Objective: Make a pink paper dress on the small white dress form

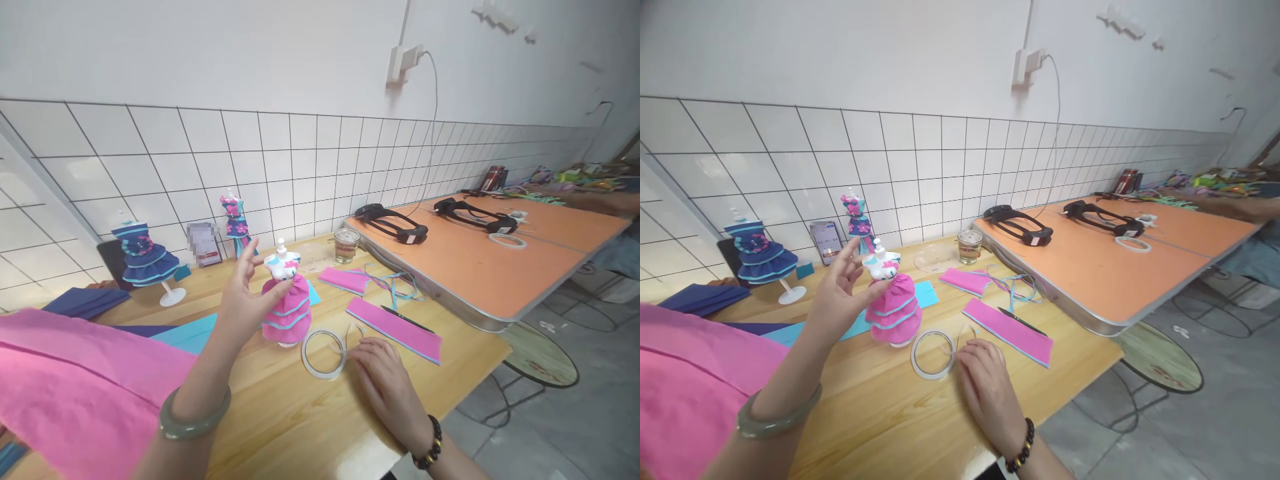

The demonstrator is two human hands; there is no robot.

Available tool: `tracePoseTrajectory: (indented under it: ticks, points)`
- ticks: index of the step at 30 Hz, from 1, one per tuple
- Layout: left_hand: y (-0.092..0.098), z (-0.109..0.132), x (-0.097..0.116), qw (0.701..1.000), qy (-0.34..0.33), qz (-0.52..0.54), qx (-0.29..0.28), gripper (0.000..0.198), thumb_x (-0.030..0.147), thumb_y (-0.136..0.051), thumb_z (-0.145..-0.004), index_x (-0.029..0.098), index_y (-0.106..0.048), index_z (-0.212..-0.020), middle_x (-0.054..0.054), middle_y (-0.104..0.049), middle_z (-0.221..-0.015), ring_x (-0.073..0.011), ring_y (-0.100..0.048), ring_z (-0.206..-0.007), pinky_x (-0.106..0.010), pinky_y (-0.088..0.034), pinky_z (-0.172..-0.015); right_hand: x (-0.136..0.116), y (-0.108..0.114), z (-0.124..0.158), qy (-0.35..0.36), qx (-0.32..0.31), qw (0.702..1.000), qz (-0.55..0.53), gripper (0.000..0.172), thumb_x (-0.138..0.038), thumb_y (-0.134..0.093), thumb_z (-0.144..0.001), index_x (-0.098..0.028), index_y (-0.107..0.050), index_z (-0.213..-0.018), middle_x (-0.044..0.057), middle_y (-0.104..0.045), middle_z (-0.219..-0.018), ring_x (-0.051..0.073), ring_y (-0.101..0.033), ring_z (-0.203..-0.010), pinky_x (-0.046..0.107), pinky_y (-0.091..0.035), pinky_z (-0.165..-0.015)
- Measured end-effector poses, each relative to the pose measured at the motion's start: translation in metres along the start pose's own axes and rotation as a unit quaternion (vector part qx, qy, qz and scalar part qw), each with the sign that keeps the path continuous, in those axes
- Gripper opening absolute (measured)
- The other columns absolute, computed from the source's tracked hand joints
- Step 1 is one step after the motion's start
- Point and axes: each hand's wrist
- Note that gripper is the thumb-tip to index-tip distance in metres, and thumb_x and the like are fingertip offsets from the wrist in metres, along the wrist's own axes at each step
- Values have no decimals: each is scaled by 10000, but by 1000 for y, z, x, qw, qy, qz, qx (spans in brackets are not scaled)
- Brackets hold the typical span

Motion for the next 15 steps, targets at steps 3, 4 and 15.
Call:
tracePoseTrajectory:
  ticks: [3, 4, 15]
  points:
    - [5, 0, 6, 997, -52, 6, 57, 777, 311, -734, -696, 267, -352, -1372, -87, -591, -1192, -226, -493, -1211, -446, -316, -1069, -1, 0, -1, -3, 7, 1000, 1, 221, -114, -436, -891, -199, -571, -1045, 89, -638, -955, 237, -569, -994, 454, -478, -866]
    - [6, 0, 9, 994, -69, 11, 87, 726, 309, -717, -716, 265, -376, -1355, -89, -589, -1194, -223, -503, -1201, -437, -339, -1056, -2, 0, -2, -4, 7, 1000, 1, 219, -113, -436, -890, -201, -571, -1039, 86, -638, -951, 234, -571, -984, 451, -479, -862]
    - [-12, 36, 52, 931, -296, -15, 214, 238, 112, -585, -796, 231, -631, -997, 25, -611, -731, -110, -596, -618, -279, -494, -630, 18, -17, -5, -26, -51, 997, 50, 633, 69, -358, -709, -164, -428, -1293, 125, -581, -1205, 268, -428, -1223, 496, -423, -959]
Point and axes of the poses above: each hand's wrist, its own z-axis away from the middle knuckle, its own y-axis out of the back of the hand, x = y × z
